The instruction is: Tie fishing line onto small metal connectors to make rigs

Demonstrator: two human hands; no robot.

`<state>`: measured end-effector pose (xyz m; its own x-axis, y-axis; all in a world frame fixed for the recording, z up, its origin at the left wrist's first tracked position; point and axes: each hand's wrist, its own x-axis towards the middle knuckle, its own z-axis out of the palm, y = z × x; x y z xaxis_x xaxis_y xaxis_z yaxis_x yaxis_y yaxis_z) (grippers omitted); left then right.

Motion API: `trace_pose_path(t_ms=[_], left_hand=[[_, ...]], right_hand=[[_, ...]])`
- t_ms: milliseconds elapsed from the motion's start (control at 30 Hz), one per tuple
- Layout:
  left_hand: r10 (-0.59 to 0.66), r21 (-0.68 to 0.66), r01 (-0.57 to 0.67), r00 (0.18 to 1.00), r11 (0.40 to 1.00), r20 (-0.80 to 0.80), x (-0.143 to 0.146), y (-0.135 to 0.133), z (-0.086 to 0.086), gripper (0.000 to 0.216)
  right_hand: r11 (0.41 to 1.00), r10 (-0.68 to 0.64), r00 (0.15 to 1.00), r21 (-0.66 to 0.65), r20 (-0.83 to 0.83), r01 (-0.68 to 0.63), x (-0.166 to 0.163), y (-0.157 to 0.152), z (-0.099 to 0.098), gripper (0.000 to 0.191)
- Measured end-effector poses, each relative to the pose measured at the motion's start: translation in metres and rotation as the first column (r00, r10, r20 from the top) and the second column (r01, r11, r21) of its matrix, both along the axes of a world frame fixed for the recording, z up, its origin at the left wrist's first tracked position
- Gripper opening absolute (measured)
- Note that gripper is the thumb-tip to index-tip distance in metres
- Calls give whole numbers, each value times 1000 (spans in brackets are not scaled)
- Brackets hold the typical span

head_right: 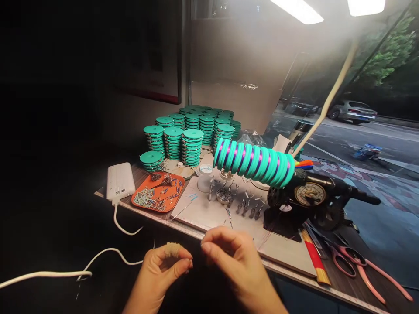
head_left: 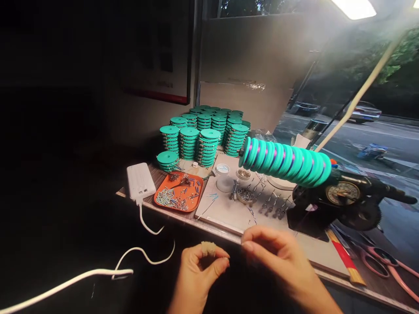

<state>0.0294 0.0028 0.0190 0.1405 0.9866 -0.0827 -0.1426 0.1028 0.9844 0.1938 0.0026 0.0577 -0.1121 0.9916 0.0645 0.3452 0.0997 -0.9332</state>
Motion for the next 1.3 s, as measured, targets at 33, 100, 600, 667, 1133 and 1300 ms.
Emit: trace_pose_path(t_ms=[33, 100, 600, 667, 1133, 1300], left_hand=[[-9, -2, 9, 1000, 1000, 8, 0, 0, 4, 11], [-16, -3, 16, 999, 1000, 32, 0, -1, 10, 12], [73, 255, -18, 975, 967, -209, -5, -7, 7, 10], [98, 355, 12, 952, 935, -289, -7, -8, 6, 11], [84, 366, 48, 938, 929, -336, -10, -7, -3, 9], [68, 314, 34, 949, 949, -307, -10, -6, -2, 9]], right_hand=[[997, 14, 977, -75, -211, -31, -7, -7, -4, 25], [984, -17, 897, -167, -442, -64, -20, -14, -13, 23], [985, -137, 849, -159, -510, 63, -37, -19, -38, 23], [992, -108, 907, -105, -407, 70, -34, -20, -37, 23], [993, -109, 967, 9, -230, 114, -34, -21, -35, 24], [987, -153, 931, -12, -332, 158, -40, -26, -35, 21]])
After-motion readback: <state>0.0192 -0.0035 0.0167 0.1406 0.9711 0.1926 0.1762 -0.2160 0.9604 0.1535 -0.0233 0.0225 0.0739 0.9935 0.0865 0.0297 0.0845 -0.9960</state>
